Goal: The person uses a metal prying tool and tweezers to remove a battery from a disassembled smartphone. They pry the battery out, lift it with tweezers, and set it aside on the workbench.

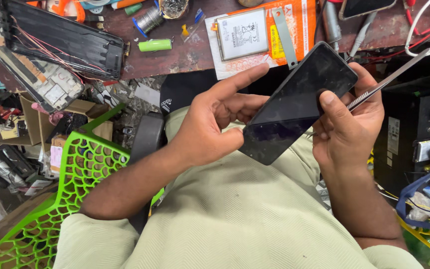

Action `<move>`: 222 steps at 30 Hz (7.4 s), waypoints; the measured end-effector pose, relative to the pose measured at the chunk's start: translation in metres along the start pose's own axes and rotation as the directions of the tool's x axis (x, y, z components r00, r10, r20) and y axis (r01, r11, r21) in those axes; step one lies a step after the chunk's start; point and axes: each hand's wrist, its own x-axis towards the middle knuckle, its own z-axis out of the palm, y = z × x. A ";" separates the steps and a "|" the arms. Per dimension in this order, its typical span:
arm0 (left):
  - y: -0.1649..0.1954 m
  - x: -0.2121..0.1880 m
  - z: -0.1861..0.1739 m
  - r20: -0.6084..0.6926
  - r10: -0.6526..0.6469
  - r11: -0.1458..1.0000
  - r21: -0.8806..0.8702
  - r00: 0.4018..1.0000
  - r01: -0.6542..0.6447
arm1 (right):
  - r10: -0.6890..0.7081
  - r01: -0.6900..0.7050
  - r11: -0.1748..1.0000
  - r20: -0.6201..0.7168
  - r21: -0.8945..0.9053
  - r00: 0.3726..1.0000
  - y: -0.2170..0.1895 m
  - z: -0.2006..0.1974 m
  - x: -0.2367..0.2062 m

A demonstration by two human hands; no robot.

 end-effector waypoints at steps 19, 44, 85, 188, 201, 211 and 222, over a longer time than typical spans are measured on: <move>-0.014 -0.002 -0.008 0.047 0.129 0.987 -0.102 0.990 -0.124 | -0.240 0.246 0.968 0.105 -0.051 0.965 -0.002 -0.008 -0.012; -0.029 0.002 -0.025 0.049 0.084 0.675 -0.737 0.995 -0.021 | -0.129 0.249 0.786 0.244 -0.565 0.961 0.009 -0.006 -0.019; -0.033 0.004 -0.002 -0.544 0.321 0.725 -0.385 0.775 -0.571 | -0.163 0.739 -0.466 0.869 -0.486 0.468 0.005 0.069 -0.037; -0.040 -0.012 -0.004 0.420 0.528 0.629 0.390 0.738 -0.673 | 0.585 -0.393 0.785 0.364 -0.479 0.725 0.013 0.009 -0.025; -0.033 -0.017 0.020 -0.027 0.332 0.943 -0.029 0.943 -0.333 | 0.146 0.172 0.756 0.419 -0.631 0.896 0.009 0.010 -0.040; -0.051 -0.012 0.014 0.031 0.425 0.901 0.077 0.905 -0.426 | 0.335 -0.128 0.850 0.338 -0.511 0.879 0.018 0.009 -0.035; -0.022 0.015 0.017 0.272 0.719 0.463 0.498 0.640 -0.733 | 0.385 0.203 0.508 0.431 -0.837 0.816 -0.003 0.014 -0.023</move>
